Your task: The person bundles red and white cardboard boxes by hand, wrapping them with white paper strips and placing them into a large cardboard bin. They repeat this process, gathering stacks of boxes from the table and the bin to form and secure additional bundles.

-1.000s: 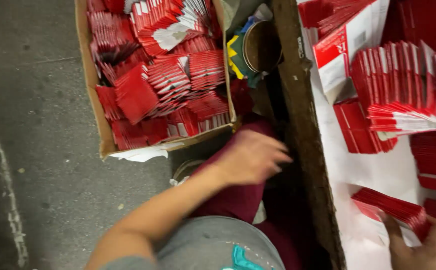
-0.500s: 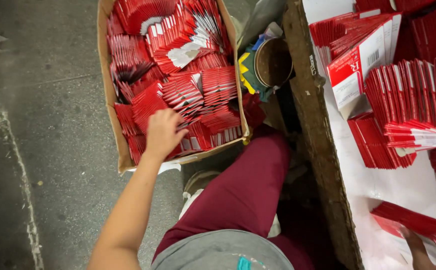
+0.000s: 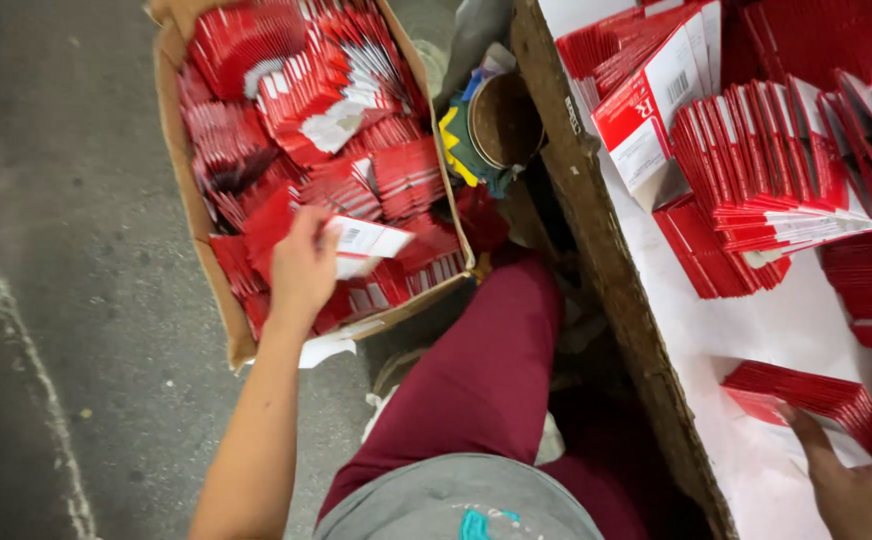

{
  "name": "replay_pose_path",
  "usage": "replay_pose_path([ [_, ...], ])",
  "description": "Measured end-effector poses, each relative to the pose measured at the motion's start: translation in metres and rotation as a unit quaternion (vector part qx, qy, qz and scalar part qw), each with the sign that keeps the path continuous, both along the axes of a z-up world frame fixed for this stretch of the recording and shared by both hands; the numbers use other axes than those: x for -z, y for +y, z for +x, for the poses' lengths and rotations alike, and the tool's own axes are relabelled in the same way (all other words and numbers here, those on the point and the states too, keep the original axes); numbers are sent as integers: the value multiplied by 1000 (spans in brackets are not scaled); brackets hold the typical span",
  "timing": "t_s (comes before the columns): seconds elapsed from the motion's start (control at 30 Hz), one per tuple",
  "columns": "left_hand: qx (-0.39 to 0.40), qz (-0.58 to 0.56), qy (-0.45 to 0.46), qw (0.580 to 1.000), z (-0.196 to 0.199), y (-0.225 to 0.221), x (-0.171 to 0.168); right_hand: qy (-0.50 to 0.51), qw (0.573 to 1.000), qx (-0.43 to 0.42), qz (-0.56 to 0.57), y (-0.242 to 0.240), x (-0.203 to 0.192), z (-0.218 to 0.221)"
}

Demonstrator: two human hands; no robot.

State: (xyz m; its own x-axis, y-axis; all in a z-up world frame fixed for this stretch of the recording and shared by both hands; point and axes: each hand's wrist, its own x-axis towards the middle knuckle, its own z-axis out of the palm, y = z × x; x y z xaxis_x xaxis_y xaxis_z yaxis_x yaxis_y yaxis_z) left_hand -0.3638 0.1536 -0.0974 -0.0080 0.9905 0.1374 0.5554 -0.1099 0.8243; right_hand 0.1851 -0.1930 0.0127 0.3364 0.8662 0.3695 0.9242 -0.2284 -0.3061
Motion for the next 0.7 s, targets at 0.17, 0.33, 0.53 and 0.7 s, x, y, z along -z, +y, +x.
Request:
replay_pose_path([
  [0.17,14,62,-197,978,-14,-8,-78,55,994,90,31,-5,19,-1],
  [0.33,175,135,-99,970,100,-57,-161,-64,997,26,-26,20,-138,-159],
  [0.53,537,88,-298,784,273,-130,-141,-131,990,-42,12,28,-155,-173],
  [0.7,670,94,-297,674,337,-151,-132,-158,987,41,0,26,-109,-132],
])
